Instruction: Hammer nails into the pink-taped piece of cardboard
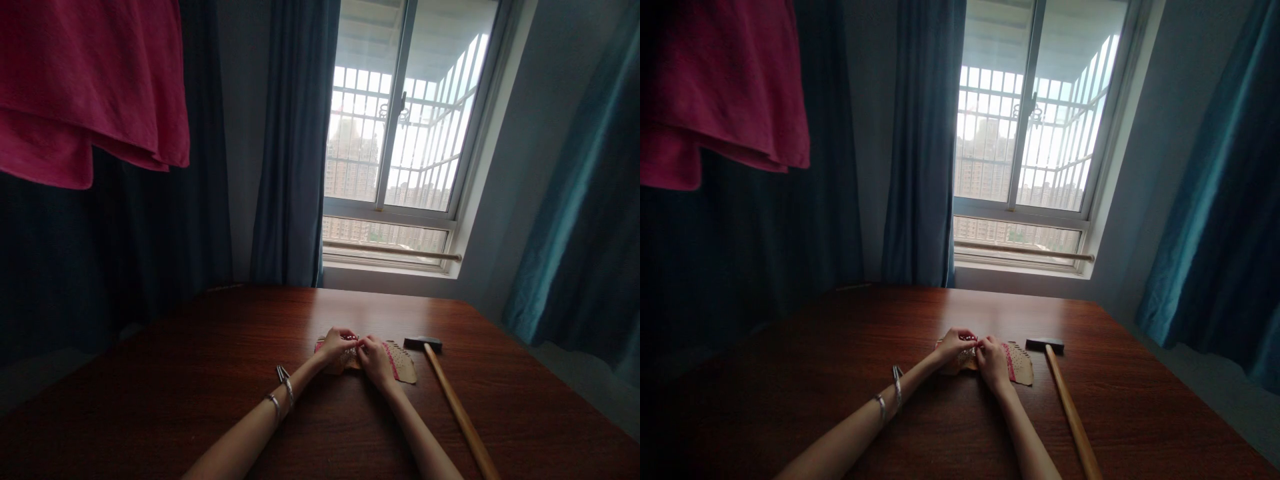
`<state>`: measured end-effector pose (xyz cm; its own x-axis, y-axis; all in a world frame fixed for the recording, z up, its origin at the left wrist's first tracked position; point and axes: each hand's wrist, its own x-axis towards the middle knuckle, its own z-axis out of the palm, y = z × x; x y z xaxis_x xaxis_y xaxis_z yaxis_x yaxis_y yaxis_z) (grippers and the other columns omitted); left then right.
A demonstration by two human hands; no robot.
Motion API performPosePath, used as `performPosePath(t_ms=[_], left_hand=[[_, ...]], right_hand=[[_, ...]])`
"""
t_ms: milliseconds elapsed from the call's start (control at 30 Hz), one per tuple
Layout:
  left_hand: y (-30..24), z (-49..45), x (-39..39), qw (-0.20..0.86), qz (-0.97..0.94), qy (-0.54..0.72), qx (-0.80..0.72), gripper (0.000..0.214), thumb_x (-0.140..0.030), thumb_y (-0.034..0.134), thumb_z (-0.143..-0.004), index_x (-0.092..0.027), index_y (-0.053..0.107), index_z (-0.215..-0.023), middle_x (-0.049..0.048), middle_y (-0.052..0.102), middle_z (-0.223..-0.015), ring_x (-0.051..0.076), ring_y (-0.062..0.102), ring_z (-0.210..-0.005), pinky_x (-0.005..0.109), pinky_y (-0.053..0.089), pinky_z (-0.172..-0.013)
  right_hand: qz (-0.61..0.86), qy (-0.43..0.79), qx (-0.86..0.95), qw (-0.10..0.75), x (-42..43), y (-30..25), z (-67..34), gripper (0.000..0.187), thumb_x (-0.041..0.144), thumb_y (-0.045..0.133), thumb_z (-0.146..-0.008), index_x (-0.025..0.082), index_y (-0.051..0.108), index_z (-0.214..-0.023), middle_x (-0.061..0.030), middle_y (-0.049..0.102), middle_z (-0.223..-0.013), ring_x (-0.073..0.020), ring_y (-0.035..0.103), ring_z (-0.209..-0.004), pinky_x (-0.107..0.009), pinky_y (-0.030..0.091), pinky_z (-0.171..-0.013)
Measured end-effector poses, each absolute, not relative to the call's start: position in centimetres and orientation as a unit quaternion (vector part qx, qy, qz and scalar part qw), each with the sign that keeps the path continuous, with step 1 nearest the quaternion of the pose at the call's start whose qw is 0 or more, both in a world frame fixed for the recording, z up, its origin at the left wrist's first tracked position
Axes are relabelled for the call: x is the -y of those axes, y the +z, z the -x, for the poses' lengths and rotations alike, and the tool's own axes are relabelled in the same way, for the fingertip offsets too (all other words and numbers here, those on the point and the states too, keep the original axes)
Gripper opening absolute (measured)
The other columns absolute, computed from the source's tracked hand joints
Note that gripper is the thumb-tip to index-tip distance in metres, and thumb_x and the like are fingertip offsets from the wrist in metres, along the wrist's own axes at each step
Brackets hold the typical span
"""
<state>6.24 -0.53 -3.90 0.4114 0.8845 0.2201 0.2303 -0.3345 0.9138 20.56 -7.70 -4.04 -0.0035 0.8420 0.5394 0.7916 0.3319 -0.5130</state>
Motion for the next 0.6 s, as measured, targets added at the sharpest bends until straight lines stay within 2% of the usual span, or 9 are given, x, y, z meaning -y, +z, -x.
performPosePath(t_ms=[167,300,400,500,600], left_hand=[[-4.1,-6.3,0.6,0.407,-0.740,0.394,-0.362,0.032,-0.042,0.067,-0.064,-0.012,0.070,-0.077,0.0050,0.069,-0.074,0.018,0.061,-0.073,0.023,0.045,-0.066],[-4.2,-6.2,0.7,0.396,-0.741,0.407,-0.357,0.026,-0.033,0.064,-0.066,-0.011,0.070,-0.077,0.0052,0.069,-0.074,0.017,0.061,-0.072,0.022,0.045,-0.065],[-4.4,-6.2,0.7,0.381,-0.742,0.409,-0.371,0.023,-0.029,0.061,-0.067,-0.012,0.070,-0.078,0.0050,0.069,-0.072,0.016,0.060,-0.070,0.022,0.044,-0.062],[-4.7,-6.3,0.6,0.370,-0.745,0.407,-0.378,0.022,-0.028,0.060,-0.067,-0.012,0.070,-0.077,0.0047,0.069,-0.072,0.016,0.060,-0.069,0.021,0.044,-0.061],[-4.9,-6.3,0.5,0.367,-0.745,0.408,-0.378,0.021,-0.027,0.059,-0.067,-0.013,0.070,-0.077,0.0044,0.069,-0.073,0.016,0.060,-0.070,0.021,0.044,-0.061]], right_hand=[[0.583,0.040,0.702,0.407,7.8,-3.9,-20.4,0.017,0.021,0.049,-0.079,0.022,0.066,-0.077,-0.0050,0.064,-0.084,-0.0198,0.058,-0.086,-0.028,0.042,-0.077],[0.593,0.079,0.692,0.404,7.6,-3.3,-21.1,0.016,0.024,0.053,-0.074,0.023,0.068,-0.078,-0.0049,0.067,-0.083,-0.0205,0.061,-0.082,-0.028,0.043,-0.074],[0.639,0.074,0.663,0.384,8.0,-2.2,-23.4,0.019,0.026,0.055,-0.071,0.022,0.068,-0.085,-0.0073,0.068,-0.082,-0.0225,0.062,-0.078,-0.030,0.044,-0.070],[0.749,-0.001,0.600,0.282,9.1,-0.8,-27.1,0.029,0.027,0.053,-0.073,0.017,0.063,-0.098,-0.0158,0.066,-0.091,-0.0298,0.061,-0.090,-0.037,0.043,-0.073],[0.850,-0.026,0.493,0.184,10.7,0.4,-30.8,0.042,0.031,0.052,-0.073,0.010,0.055,-0.109,-0.0253,0.060,-0.102,-0.0366,0.059,-0.095,-0.041,0.044,-0.070]])
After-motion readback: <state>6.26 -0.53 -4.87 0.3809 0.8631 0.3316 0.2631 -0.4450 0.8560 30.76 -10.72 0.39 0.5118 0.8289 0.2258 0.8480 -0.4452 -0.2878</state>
